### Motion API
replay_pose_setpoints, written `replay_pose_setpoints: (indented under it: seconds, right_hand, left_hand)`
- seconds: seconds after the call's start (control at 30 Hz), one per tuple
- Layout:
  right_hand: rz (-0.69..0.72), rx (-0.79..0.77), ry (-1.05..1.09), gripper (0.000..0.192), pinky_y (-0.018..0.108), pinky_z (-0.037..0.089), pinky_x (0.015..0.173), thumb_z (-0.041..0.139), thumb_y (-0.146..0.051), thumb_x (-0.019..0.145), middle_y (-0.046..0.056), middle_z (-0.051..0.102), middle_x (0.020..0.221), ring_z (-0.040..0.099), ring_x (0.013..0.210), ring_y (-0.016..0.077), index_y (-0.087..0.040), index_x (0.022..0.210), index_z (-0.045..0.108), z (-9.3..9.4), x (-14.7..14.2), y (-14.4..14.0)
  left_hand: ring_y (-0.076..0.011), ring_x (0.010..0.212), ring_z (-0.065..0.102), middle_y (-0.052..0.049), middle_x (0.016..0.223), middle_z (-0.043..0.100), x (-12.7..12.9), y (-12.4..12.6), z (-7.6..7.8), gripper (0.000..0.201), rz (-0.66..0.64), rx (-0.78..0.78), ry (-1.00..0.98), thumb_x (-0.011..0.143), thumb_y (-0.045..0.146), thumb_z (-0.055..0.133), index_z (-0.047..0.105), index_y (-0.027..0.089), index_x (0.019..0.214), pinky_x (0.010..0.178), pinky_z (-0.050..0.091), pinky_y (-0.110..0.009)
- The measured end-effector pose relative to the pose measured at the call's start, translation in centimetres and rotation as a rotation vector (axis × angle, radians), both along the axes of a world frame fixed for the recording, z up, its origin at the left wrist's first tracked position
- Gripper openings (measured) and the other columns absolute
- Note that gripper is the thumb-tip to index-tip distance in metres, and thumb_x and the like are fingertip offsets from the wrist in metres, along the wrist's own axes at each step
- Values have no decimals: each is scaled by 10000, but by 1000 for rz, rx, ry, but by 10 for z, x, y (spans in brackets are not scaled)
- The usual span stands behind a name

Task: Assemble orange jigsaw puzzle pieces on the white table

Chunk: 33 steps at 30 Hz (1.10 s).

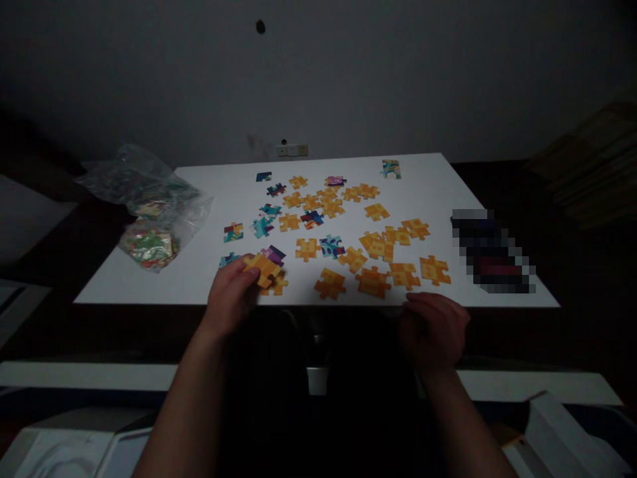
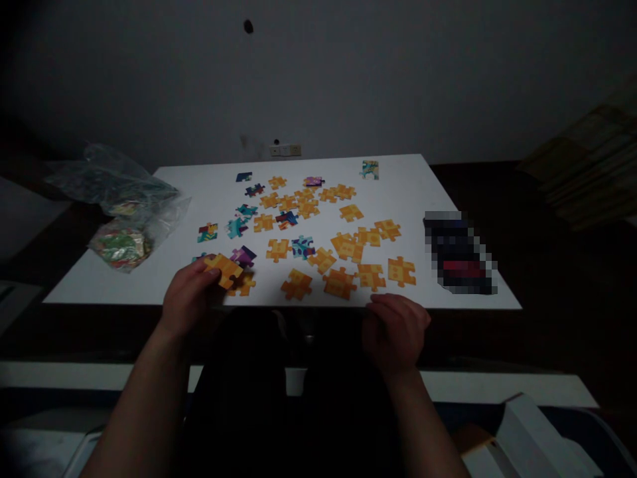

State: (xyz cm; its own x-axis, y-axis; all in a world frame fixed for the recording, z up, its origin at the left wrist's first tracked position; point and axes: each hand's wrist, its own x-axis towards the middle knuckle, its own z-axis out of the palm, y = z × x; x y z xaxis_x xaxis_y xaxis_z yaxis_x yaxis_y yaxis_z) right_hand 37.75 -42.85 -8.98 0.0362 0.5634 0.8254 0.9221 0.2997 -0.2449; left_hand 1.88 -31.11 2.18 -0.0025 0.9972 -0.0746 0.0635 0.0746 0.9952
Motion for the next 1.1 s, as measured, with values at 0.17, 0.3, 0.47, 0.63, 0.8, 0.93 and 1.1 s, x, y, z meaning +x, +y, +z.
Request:
replay_pose_setpoints:
  seconds: [0.17,0.3,0.47,0.63,0.8,0.93,1.1]
  right_hand:
    - [5,-10,0,197,470,541,973,737,-137,942,32,818,1031,774,974,270,-261,1087,689,1,0,1]
    - [17,28,-5,214,458,546,954,734,-117,927,32,809,1013,771,952,261,-252,1087,690,3,-1,4]
    - [-10,35,-2,252,443,547,943,724,-96,919,25,803,1023,769,956,246,-260,1103,668,4,-4,5]
    - [-20,24,2,239,443,540,940,731,-134,919,13,797,1032,771,979,242,-273,1101,664,4,-6,6]
    - [6,50,23,258,434,552,917,717,-128,906,5,795,1046,763,971,234,-281,1109,673,5,-6,8]
    - [12,72,35,271,431,556,924,703,-120,907,10,793,1060,751,988,237,-285,1121,679,6,-7,8]
    - [5,33,34,292,446,570,958,699,-127,920,27,819,1071,764,1037,250,-298,1157,685,5,-7,4]
  left_hand:
    - [-224,729,647,-31,749,722,1,4,4,256,16,61,111,758,462,738,745,206,746,673,532,-323]
    - [-218,699,609,-27,715,675,-5,5,1,282,29,56,214,780,489,721,709,219,701,638,502,-321]
    - [-184,651,551,-11,705,629,-9,3,-2,315,76,-13,210,776,512,807,718,213,737,569,417,-289]
    - [-160,638,508,15,660,572,-2,0,6,313,111,2,257,703,443,864,656,211,668,559,390,-268]
    - [-166,671,559,19,710,653,-7,3,-1,258,200,18,293,674,394,880,718,206,744,584,430,-268]
    - [-163,644,582,30,687,674,-12,5,-8,252,248,7,282,669,374,898,743,212,783,581,457,-265]
    - [-161,636,613,35,687,715,6,2,7,282,298,-1,267,595,342,921,747,215,777,582,505,-255]
